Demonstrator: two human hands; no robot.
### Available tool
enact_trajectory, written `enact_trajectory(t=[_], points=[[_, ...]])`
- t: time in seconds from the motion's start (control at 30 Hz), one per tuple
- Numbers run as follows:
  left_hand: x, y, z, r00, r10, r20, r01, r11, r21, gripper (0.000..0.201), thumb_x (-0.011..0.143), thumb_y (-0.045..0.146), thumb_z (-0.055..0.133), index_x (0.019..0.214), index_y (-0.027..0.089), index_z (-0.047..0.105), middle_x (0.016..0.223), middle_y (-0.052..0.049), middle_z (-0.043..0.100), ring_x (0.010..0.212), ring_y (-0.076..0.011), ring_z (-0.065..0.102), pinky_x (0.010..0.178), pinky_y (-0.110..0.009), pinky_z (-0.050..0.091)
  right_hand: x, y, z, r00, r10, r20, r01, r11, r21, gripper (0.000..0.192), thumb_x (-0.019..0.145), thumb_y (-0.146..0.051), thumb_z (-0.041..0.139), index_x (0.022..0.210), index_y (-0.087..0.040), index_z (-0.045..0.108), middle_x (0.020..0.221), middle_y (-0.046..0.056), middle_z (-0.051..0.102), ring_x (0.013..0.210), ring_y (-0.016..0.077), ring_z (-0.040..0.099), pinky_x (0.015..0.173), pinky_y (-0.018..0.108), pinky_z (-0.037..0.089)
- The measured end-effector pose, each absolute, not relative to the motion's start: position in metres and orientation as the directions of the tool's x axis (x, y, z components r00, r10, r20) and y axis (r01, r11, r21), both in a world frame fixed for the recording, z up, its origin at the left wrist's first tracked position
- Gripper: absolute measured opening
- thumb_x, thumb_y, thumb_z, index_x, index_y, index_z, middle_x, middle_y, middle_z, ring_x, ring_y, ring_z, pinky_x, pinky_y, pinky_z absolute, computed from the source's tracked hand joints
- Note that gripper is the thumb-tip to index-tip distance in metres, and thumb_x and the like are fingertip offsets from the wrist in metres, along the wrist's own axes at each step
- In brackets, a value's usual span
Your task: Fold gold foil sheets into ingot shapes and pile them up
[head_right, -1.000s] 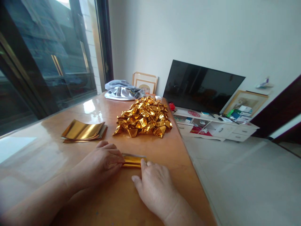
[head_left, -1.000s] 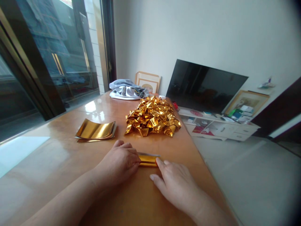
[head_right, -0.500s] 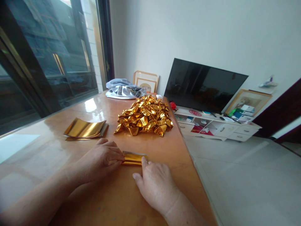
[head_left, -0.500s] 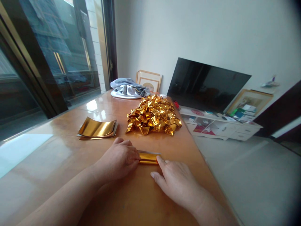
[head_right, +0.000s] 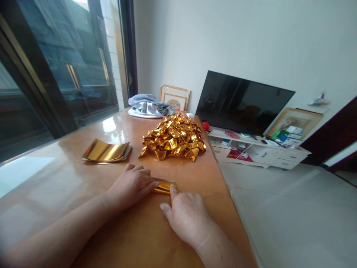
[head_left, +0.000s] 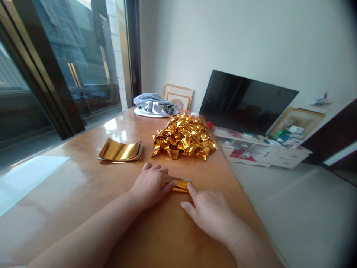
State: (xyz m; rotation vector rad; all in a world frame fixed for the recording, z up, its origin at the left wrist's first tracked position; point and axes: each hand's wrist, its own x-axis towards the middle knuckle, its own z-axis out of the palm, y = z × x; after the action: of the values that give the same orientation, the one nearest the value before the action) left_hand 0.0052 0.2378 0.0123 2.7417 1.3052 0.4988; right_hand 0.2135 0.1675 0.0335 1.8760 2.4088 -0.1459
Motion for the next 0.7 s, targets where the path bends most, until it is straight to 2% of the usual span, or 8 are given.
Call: enact_trajectory(t=[0.2, 0.33, 0.47, 0.57, 0.7], points=[[0.01, 0.2401, 0.0049, 0.546, 0.782, 0.301, 0.77, -0.61, 0.187, 0.03, 0.091, 0.045, 0.058, 0.076, 0.023, 0.07, 0.082, -0.002, 0.065, 0.083, -0.0192, 0.054, 0.077, -0.039, 0.025, 0.2133, 0.1678, 0.0316, -0.23, 0.963, -0.14, 0.973, 0.231, -0.01, 0.064, 0.095, -0.055, 0.045, 0.149, -0.02, 0.046, 0.095, 0.016, 0.076, 0.088, 0.0345, 0.071, 0.073, 0.04, 0.047], [0.0083, 0.2398, 0.0054, 0.557, 0.774, 0.301, 0.767, -0.618, 0.169, 0.024, 0.089, 0.041, 0.059, 0.078, 0.024, 0.071, 0.084, -0.002, 0.066, 0.085, -0.0201, 0.054, 0.077, -0.04, 0.025, 0.2132, 0.1673, 0.033, -0.233, 0.962, -0.141, 0.972, 0.234, -0.007, 0.064, 0.095, -0.055, 0.045, 0.149, -0.021, 0.045, 0.096, 0.017, 0.076, 0.09, 0.0358, 0.071, 0.074, 0.042, 0.046], [0.0057, 0.2382, 0.0071, 0.585, 0.752, 0.303, 0.749, -0.645, 0.155, 0.018, 0.091, 0.04, 0.058, 0.091, 0.03, 0.074, 0.087, -0.002, 0.065, 0.088, -0.0213, 0.054, 0.078, -0.041, 0.025, 0.2138, 0.1683, 0.0337, -0.236, 0.961, -0.146, 0.971, 0.237, -0.011, 0.064, 0.095, -0.055, 0.045, 0.149, -0.021, 0.046, 0.098, 0.017, 0.076, 0.091, 0.0363, 0.071, 0.075, 0.042, 0.046], [0.0048, 0.2372, 0.0075, 0.62, 0.722, 0.307, 0.725, -0.677, 0.128, 0.021, 0.094, 0.04, 0.054, 0.104, 0.039, 0.073, 0.088, -0.003, 0.064, 0.089, -0.0224, 0.053, 0.079, -0.041, 0.025, 0.2138, 0.1692, 0.0328, -0.24, 0.96, -0.146, 0.97, 0.242, -0.008, 0.065, 0.095, -0.056, 0.044, 0.149, -0.021, 0.045, 0.1, 0.017, 0.076, 0.093, 0.0361, 0.071, 0.077, 0.042, 0.046], [0.0046, 0.237, 0.0065, 0.636, 0.716, 0.286, 0.725, -0.682, 0.095, 0.027, 0.096, 0.042, 0.048, 0.102, 0.04, 0.075, 0.087, -0.006, 0.06, 0.09, -0.0239, 0.052, 0.08, -0.042, 0.026, 0.2135, 0.1693, 0.0313, -0.234, 0.961, -0.149, 0.972, 0.237, 0.002, 0.067, 0.094, -0.057, 0.042, 0.149, -0.019, 0.045, 0.104, 0.018, 0.075, 0.096, 0.0362, 0.07, 0.078, 0.042, 0.047]])
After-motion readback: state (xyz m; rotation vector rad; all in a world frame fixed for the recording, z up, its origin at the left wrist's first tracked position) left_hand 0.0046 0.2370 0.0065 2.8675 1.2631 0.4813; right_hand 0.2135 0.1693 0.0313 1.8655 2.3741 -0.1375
